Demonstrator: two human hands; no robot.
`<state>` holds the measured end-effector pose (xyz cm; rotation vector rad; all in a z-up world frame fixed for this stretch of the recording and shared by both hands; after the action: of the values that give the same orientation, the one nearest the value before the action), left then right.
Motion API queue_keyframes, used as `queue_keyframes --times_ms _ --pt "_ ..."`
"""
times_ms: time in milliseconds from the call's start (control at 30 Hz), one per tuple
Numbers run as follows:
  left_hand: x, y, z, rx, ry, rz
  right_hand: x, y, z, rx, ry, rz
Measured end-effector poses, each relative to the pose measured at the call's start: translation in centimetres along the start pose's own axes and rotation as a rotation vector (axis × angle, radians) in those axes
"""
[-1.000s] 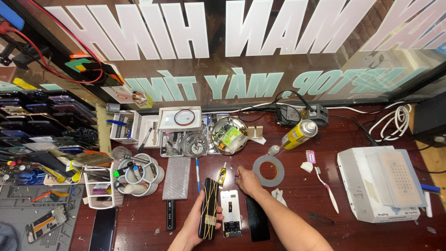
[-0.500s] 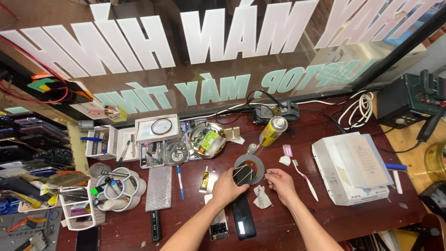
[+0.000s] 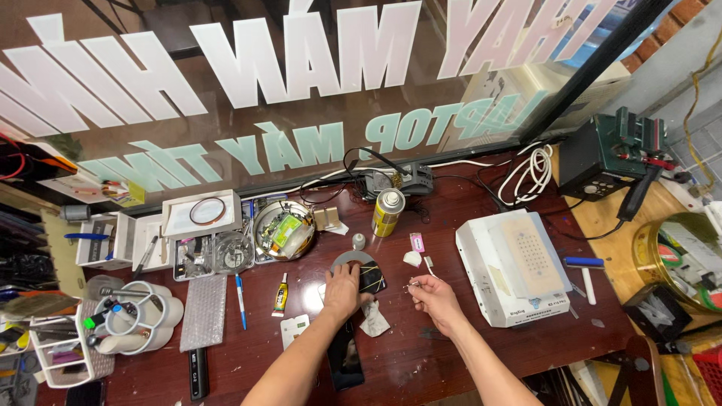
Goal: The person handles a disassembled smartphone, reassembles the back cover, and secures it with rubber bands. They then apply adhesive along the edges and press the cover into place. The work occurs at a cluttered electronics repair bench with tools and spare parts visible.
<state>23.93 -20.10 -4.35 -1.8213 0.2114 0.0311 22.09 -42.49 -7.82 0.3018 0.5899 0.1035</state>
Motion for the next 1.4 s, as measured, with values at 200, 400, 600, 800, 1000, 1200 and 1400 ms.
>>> queue_keyframes --times_ms 200,400,600,800,1000,1200,1400 --pt "-0.4 2.3 -2.5 -1.377 -0.246 0.195 -1.6 3.8 3.9 -0.126 -0.105 0.094" --pt "-3.2 -1.1 -4.5 -1.634 -0.274 0.239 -4.4 7.2 7.9 -0.117 -0.249 0.218" --pt "-4.7 -4.7 -5.2 -1.768 -0.343 0.173 -5.8 9.2 10.3 -0.110 -0.307 0.191" --pt "-5.5 -7.0 -5.4 -1.743 -0.236 0.145 -6.7 9.9 11.1 -0.005 -0.274 0.238" --pt "-5.3 -7.5 -5.4 -1.541 -0.129 0.089 -7.5 9.9 11.2 -0.085 -0.289 0.241" --pt "-5.2 -7.0 -5.8 -1.476 -0.075 0.107 -7.7 9.4 11.3 -0.137 -0.240 0.240" --pt "-5.5 -7.3 -6.1 -1.378 -0.041 0.083 -8.0 9.6 11.7 -0.170 -0.164 0.202"
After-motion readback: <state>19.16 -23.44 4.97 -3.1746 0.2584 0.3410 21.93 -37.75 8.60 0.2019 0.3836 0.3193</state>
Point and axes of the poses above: each hand's wrist, its own x-axis towards the middle knuckle, its own y-axis out of the palm, z = x × y, the point moved 8 cm from there along x, towards the middle knuckle, and after that the axes turned 8 degrees about x, right-handed, at the moved point
